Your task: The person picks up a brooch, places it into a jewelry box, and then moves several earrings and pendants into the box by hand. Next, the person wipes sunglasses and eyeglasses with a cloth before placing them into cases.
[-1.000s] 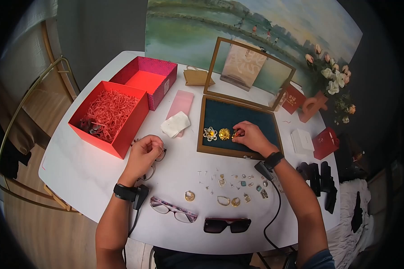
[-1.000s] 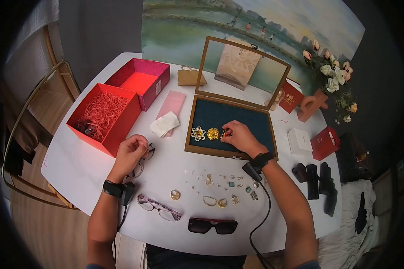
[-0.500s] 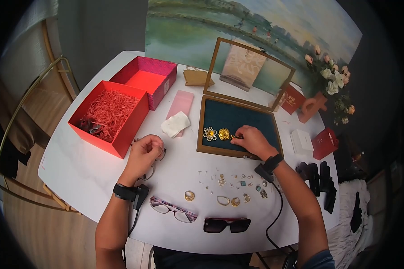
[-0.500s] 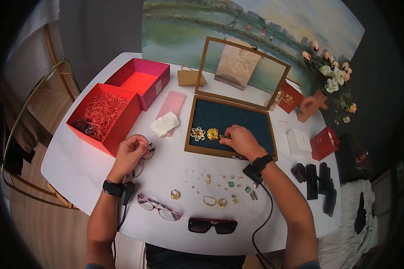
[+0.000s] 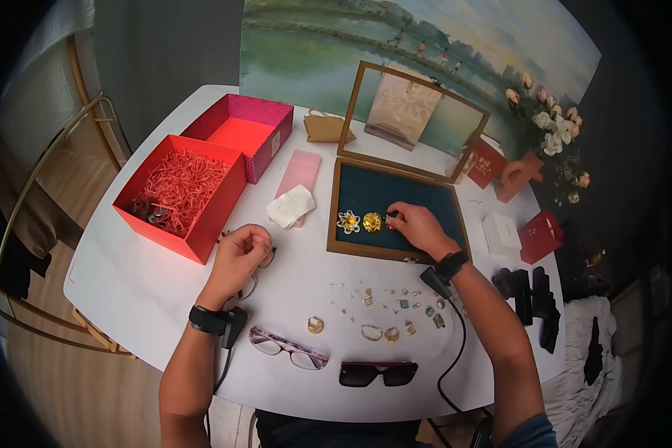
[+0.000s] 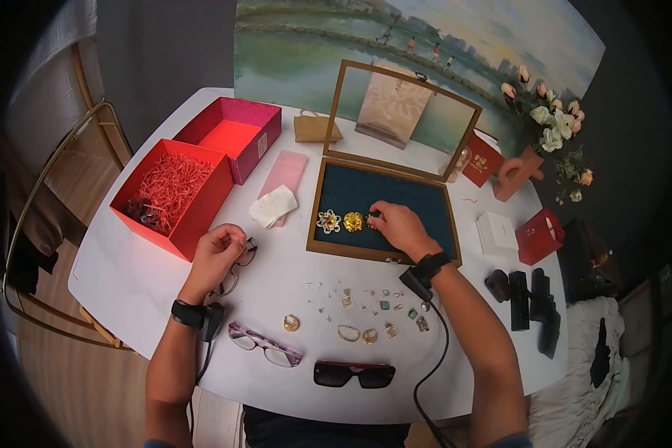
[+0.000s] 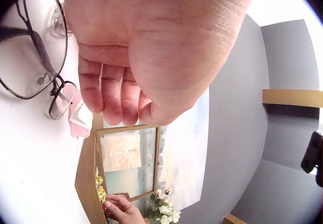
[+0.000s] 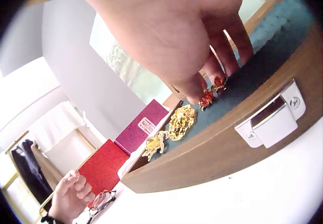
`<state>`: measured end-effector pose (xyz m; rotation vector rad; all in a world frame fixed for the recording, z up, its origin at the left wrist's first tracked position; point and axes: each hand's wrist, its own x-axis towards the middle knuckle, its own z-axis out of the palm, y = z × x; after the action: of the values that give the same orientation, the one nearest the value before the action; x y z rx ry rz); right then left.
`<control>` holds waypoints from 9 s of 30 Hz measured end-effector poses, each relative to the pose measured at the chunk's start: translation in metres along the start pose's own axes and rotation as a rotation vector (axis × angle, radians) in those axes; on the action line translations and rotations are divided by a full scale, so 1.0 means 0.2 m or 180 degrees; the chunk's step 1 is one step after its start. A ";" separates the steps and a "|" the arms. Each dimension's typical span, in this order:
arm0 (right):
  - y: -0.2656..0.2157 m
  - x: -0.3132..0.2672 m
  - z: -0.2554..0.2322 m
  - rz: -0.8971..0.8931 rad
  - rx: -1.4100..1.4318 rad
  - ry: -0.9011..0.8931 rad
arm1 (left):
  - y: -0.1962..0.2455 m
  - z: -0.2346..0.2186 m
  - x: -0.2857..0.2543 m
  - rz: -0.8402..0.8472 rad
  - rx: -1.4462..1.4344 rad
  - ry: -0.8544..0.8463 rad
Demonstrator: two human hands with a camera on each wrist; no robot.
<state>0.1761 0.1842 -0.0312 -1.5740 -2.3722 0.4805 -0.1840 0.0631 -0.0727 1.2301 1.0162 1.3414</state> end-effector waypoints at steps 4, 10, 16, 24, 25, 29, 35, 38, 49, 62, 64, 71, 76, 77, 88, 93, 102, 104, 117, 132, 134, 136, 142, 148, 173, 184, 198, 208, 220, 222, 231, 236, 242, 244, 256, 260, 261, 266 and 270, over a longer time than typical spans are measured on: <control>0.08 0.02 -0.01 -0.0260 0.0419 -0.0287 | 0.00 -0.02 0.00 -0.0032 0.0001 -0.0066; 0.09 0.02 -0.03 -0.0227 0.0279 -0.0430 | 0.00 0.00 0.00 -0.0014 -0.0020 -0.0116; -0.02 -0.02 -0.07 -0.0721 0.0052 0.0720 | 0.00 -0.02 0.00 -0.0098 0.0067 -0.0150; -0.68 -0.41 0.16 -0.2099 0.0195 -0.1455 | 0.01 0.00 0.00 -0.0032 -0.0059 -0.0063; -0.70 -0.43 0.20 -0.2101 0.0210 -0.1452 | 0.01 0.00 0.00 -0.0018 -0.0063 -0.0070; -0.70 -0.45 0.34 -0.2403 -0.0080 -0.1584 | 0.00 -0.01 0.00 -0.0014 -0.0028 -0.0053; -0.67 -0.44 0.39 -0.2343 0.0145 -0.1611 | 0.02 -0.01 -0.01 -0.0019 0.0080 -0.0111; -0.64 -0.44 0.36 -0.2150 0.0231 -0.1756 | 0.00 -0.02 -0.01 0.0066 0.0067 -0.0155; -0.61 -0.48 0.32 -0.1607 0.0434 -0.1853 | -0.01 -0.01 -0.01 -0.0012 -0.0009 -0.0085; 0.08 -0.10 -0.15 -0.0378 0.0239 -0.0104 | 0.00 -0.03 0.00 -0.0093 -0.0025 -0.0205; 0.13 -0.10 -0.13 -0.0168 0.0015 -0.0234 | 0.02 0.00 0.00 -0.0024 -0.0122 -0.0090; 0.14 -0.09 -0.11 -0.0186 -0.0025 -0.0202 | 0.02 -0.01 -0.01 -0.0089 0.0028 -0.0077; 0.14 -0.11 -0.10 -0.0159 -0.0007 -0.0204 | 0.00 -0.02 0.00 -0.0137 0.0022 -0.0197; 0.14 -0.11 -0.10 -0.0164 -0.0092 -0.0196 | -0.01 -0.03 0.00 -0.0115 0.0030 -0.0199; 0.08 -0.17 -0.13 -0.0287 -0.0302 -0.0112 | 0.00 -0.01 0.00 -0.0140 0.0032 -0.0166; -0.07 -0.26 -0.16 -0.0544 -0.0226 0.0053 | 0.02 0.01 -0.01 -0.0054 0.0039 0.0029; -0.40 -0.69 0.06 -0.1379 -0.0557 -0.1555 | -0.01 -0.02 0.00 -0.0023 0.0082 -0.0138; -0.39 -0.72 0.11 -0.1620 -0.0552 -0.1622 | 0.00 0.00 -0.01 -0.0018 0.0132 -0.0039; -0.05 -0.38 -0.20 -0.0414 0.0174 -0.0101 | 0.00 0.00 0.00 0.0031 0.0094 -0.0020; 0.26 -0.25 -0.07 0.0226 -0.0150 0.0321 | -0.01 -0.02 0.00 -0.0053 0.0075 -0.0015; 0.27 -0.25 -0.06 0.0256 -0.0134 0.0297 | -0.01 -0.02 0.00 -0.0035 0.0144 0.0013; 0.27 -0.25 -0.07 0.0289 -0.0118 0.0285 | -0.01 -0.01 0.00 -0.0040 0.0160 0.0015; 0.27 -0.25 -0.08 0.0276 -0.0223 0.0088 | -0.03 -0.02 0.00 -0.0037 0.0147 0.0040; 0.27 -0.26 -0.07 0.0311 -0.0158 0.0091 | -0.02 -0.01 0.00 -0.0010 0.0175 0.0018; -0.22 -0.75 -0.09 -0.1116 -0.0054 -0.1274 | -0.03 -0.02 0.01 0.0010 0.0207 -0.0070; -0.27 -0.83 0.08 -0.1159 -0.0391 -0.1529 | -0.02 -0.01 0.00 0.0008 0.0281 0.0048; -0.22 -0.79 -0.12 -0.0956 -0.0185 -0.1113 | -0.03 -0.01 0.01 -0.0036 0.0266 0.0053; -0.26 -0.94 0.09 -0.0945 -0.0558 -0.0838 | -0.05 -0.02 0.01 0.0022 0.0283 0.0045; -0.24 -0.85 -0.03 -0.0926 0.0057 -0.0610 | -0.04 -0.01 0.01 0.0065 0.0393 0.0061; -0.19 -0.76 -0.16 -0.0590 0.0408 -0.0291 | -0.04 -0.02 0.01 0.0093 0.0393 0.0051; 0.48 -0.39 -0.26 -0.0806 -0.0175 0.0207 | -0.06 -0.03 0.00 0.0139 0.0322 0.0019; 0.53 -0.34 -0.23 -0.0575 -0.0312 0.0157 | -0.03 -0.01 0.00 0.0058 0.0218 0.0112; 0.48 -0.38 -0.21 -0.0094 -0.0105 0.0403 | -0.04 -0.01 0.00 0.0103 0.0324 0.0075; 0.39 -0.40 -0.22 0.0145 -0.0414 0.0328 | -0.04 -0.01 0.00 0.0059 0.0321 0.0081; 0.40 -0.29 -0.16 -0.0318 -0.0107 0.0281 | -0.02 0.01 0.00 0.0055 0.0332 0.0108; 0.41 -0.29 -0.13 -0.0527 0.0155 0.0403 | -0.04 -0.02 0.01 0.0100 0.0292 0.0039; 0.42 -0.30 -0.13 -0.0525 0.0160 0.0391 | -0.05 -0.02 0.01 0.0122 0.0298 0.0002; 0.41 -0.32 -0.14 -0.0320 0.0227 0.0381 | -0.05 -0.02 0.01 0.0116 0.0314 0.0054; 0.39 -0.36 -0.16 -0.0621 -0.0040 0.0707 | -0.09 -0.05 0.02 0.0161 0.0318 0.0061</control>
<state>0.2810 0.1492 -0.0357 -1.3072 -2.3285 0.2369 -0.1915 0.0690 -0.0911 1.3273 1.0831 1.3573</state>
